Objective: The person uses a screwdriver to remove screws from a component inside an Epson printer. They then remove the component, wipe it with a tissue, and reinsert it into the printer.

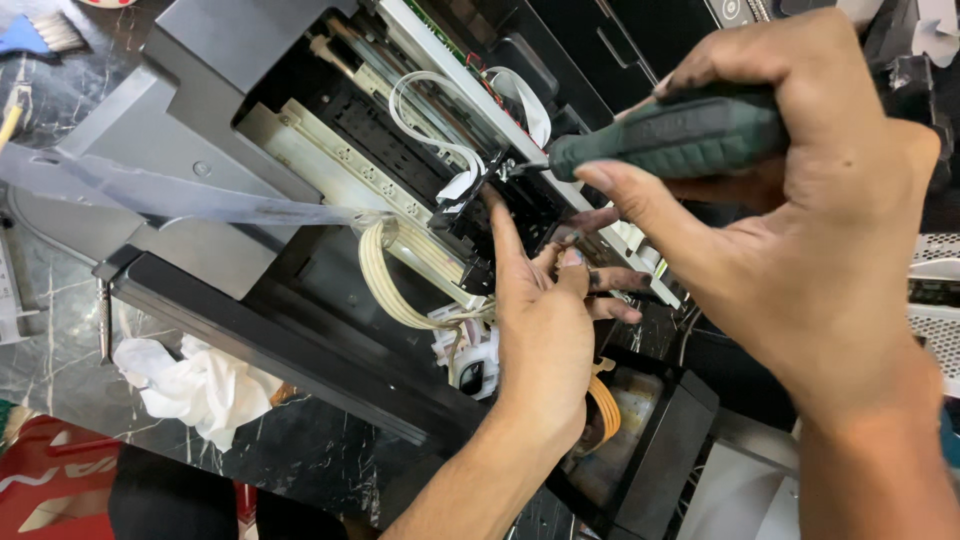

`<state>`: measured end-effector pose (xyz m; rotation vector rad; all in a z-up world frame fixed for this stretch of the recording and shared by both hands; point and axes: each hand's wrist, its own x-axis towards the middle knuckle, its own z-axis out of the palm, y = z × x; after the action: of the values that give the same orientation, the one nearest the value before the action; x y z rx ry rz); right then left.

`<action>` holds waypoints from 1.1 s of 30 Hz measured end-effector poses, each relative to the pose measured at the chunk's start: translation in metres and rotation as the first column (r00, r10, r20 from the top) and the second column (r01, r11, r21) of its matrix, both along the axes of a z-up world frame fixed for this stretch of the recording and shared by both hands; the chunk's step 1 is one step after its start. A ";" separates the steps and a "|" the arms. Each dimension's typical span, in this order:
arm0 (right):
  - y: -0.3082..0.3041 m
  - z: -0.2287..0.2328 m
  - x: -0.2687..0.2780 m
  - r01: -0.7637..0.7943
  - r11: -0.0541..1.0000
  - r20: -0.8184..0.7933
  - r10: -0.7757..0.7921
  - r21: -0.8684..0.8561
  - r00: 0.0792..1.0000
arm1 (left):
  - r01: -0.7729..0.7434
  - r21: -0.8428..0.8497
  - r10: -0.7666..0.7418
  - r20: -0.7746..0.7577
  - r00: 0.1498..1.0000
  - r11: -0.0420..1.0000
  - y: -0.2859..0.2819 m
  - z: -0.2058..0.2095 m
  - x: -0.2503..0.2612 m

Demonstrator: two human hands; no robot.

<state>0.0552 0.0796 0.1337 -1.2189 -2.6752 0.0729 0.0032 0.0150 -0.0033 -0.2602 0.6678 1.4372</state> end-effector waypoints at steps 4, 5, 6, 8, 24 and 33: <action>0.002 -0.003 0.006 -0.067 0.995 0.022 0.066 0.073 0.998 | 0.004 0.001 -0.004 -0.029 1.000 1.000 0.000 0.005 -0.003; 0.003 -0.002 0.007 -0.026 0.998 0.037 0.024 0.061 0.999 | 0.026 -0.022 -0.026 -0.031 0.999 0.999 0.000 0.007 -0.005; 0.004 -0.001 0.007 0.015 0.999 0.052 -0.018 0.049 0.999 | 0.048 -0.045 -0.049 -0.032 0.998 0.998 0.000 0.009 -0.007; 0.002 0.010 -0.011 -0.005 0.991 -0.064 -0.003 -0.136 0.998 | 0.035 -0.036 -0.037 -0.052 0.998 0.999 -0.001 0.006 -0.003; -0.008 -0.002 -0.025 -0.135 0.983 -0.226 0.103 -0.129 0.969 | 0.088 -0.210 -0.104 -0.071 0.992 0.974 0.003 0.013 -0.006; -0.016 -0.018 -0.002 -0.053 0.988 -0.088 0.066 0.142 0.994 | 0.027 -0.104 -0.038 -0.108 0.993 0.994 0.000 0.004 -0.001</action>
<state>0.0528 0.0639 0.1155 -1.0674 -2.5881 -0.0474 0.0024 0.0153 0.0007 -0.2505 0.8336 1.3952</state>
